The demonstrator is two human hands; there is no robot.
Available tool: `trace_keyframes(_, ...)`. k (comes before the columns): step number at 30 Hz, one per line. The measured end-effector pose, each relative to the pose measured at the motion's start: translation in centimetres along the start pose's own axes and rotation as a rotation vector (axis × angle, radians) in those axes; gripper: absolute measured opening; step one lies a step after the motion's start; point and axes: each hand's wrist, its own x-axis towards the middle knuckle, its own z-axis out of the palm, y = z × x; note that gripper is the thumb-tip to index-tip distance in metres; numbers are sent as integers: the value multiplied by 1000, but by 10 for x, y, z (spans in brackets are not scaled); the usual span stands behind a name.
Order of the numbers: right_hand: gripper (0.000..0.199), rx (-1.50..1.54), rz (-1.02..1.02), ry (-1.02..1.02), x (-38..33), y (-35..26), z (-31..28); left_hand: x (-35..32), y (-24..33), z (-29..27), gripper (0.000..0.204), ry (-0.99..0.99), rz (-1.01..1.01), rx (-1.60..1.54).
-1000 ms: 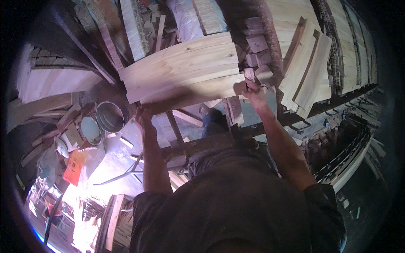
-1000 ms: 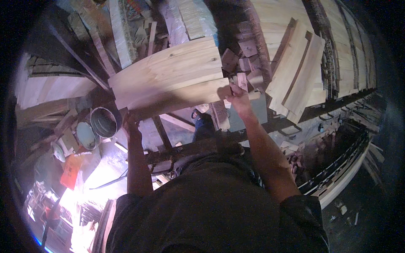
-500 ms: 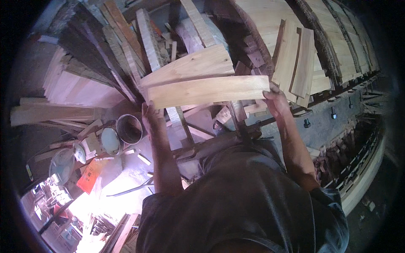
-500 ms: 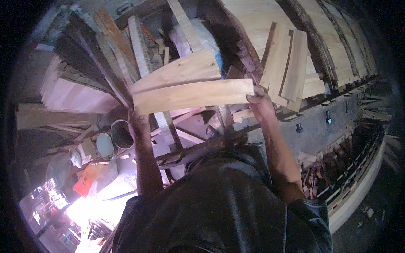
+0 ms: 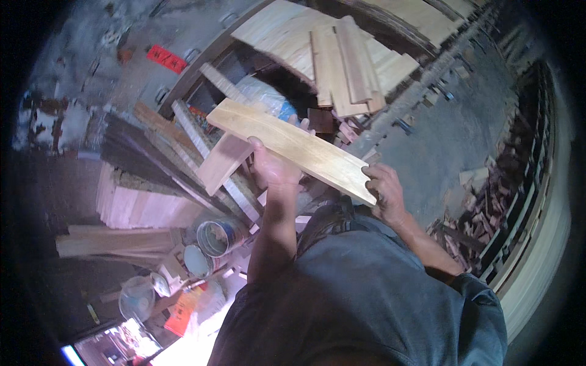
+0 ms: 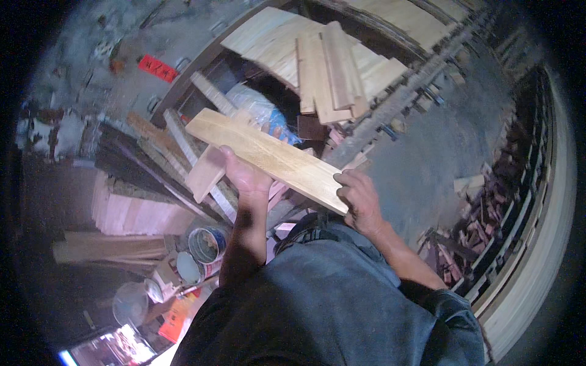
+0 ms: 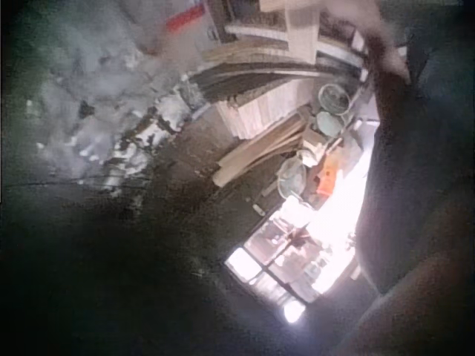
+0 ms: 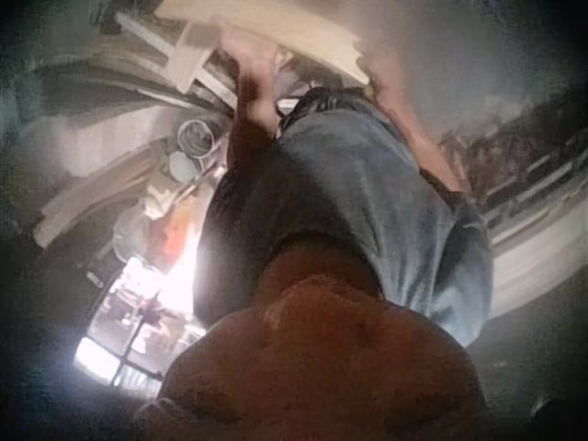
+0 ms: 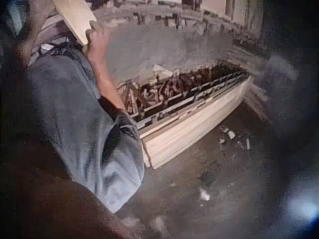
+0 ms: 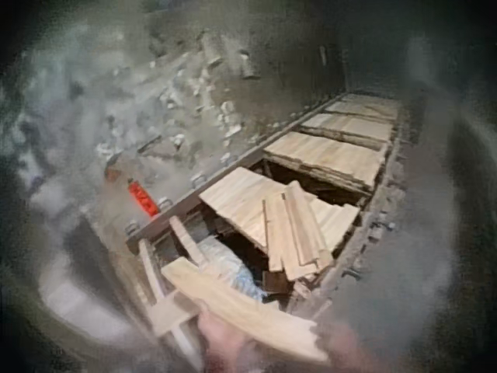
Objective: The person picks up wooden planks and places them onto a metal rack. They repeatedly walk between piles of wood and the rack, stacking the planks one by one.
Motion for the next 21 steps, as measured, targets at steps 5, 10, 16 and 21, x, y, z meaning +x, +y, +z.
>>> trace_keyframes(5, 53, 29, 320, 12, -47, -10, -51, 6, -69, 36, 97, -69, -158, -58)
trace_keyframes(10, 45, 664, 882, 20, -109, -8, -117, 21, -145, 50, 86, -61, -335, 103)
trace_keyframes(16, 49, 745, 957, 33, -151, -10, -139, 9, -214, 96, 96, -395, -720, -34)
trace_keyframes(21, 32, 611, 1332, 553, -168, -28, -107, -35, -290, 102, 84, -284, -1004, 4)
